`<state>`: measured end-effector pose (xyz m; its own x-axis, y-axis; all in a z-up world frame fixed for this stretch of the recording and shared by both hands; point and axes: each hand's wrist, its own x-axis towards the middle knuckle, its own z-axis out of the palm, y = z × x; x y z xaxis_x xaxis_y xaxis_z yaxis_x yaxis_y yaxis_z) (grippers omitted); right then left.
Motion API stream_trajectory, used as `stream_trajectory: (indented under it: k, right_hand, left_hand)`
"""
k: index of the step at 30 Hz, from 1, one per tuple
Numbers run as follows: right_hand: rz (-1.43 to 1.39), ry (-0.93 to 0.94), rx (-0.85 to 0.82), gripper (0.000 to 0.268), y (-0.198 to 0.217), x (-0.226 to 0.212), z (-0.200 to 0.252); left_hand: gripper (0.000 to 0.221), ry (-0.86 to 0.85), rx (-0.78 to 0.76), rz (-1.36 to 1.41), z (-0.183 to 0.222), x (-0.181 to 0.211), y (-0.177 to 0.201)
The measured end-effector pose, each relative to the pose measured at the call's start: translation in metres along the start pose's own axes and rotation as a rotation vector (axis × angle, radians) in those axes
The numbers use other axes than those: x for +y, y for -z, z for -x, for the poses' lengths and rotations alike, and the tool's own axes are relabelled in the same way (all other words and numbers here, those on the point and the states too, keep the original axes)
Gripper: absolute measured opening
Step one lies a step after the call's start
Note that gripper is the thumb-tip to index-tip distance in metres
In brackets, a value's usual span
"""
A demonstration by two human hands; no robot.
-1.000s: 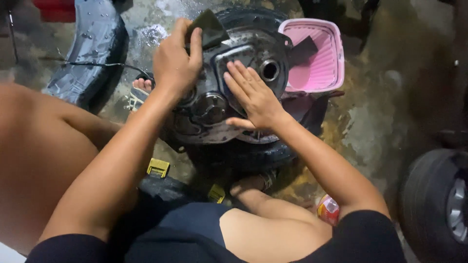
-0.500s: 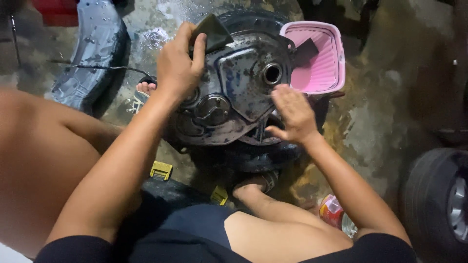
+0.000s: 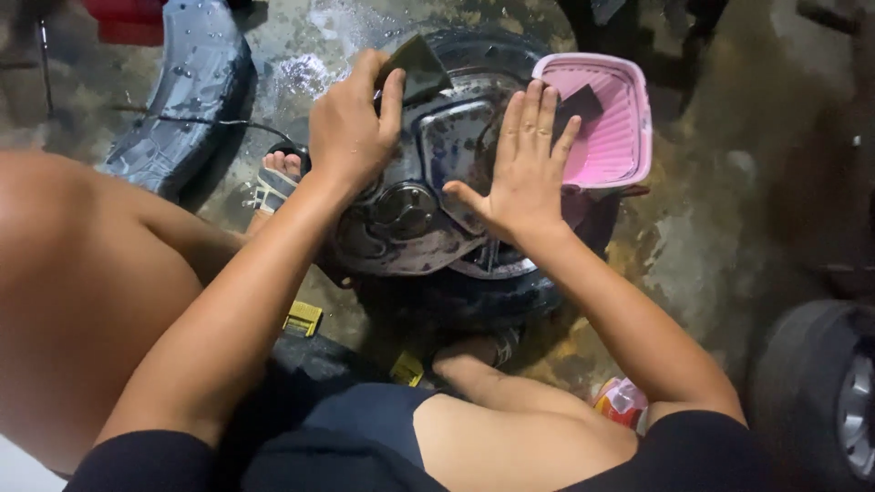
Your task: Wet sanding a metal automotive part by hand using sandpaper and a small basket of water.
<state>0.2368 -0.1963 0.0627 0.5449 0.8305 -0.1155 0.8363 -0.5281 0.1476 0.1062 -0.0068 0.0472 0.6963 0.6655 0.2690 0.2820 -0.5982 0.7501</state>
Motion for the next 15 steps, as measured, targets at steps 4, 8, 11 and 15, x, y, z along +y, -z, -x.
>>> stream_trajectory:
  k: [4, 8, 11, 15]
  right_hand:
    - [-0.004, 0.001, -0.004, 0.143, -0.008, -0.016, 0.021]
    - [0.618, 0.007, 0.227, 0.158, -0.033, -0.009, 0.040]
    - [0.352, 0.039, 0.210, 0.139, -0.028, -0.002, 0.049]
    - [-0.005, 0.085, 0.124, 0.113, -0.026, 0.001, 0.065]
  left_hand:
    - [0.024, 0.011, -0.006, -0.013, 0.001, 0.002, 0.000]
    - [0.023, -0.061, 0.000, 0.000, 0.001, 0.004, 0.000]
    - [0.024, -0.075, -0.009, 0.012, 0.001, 0.004, -0.001]
    - [0.024, -0.051, -0.015, 0.009, -0.002, 0.000, -0.001]
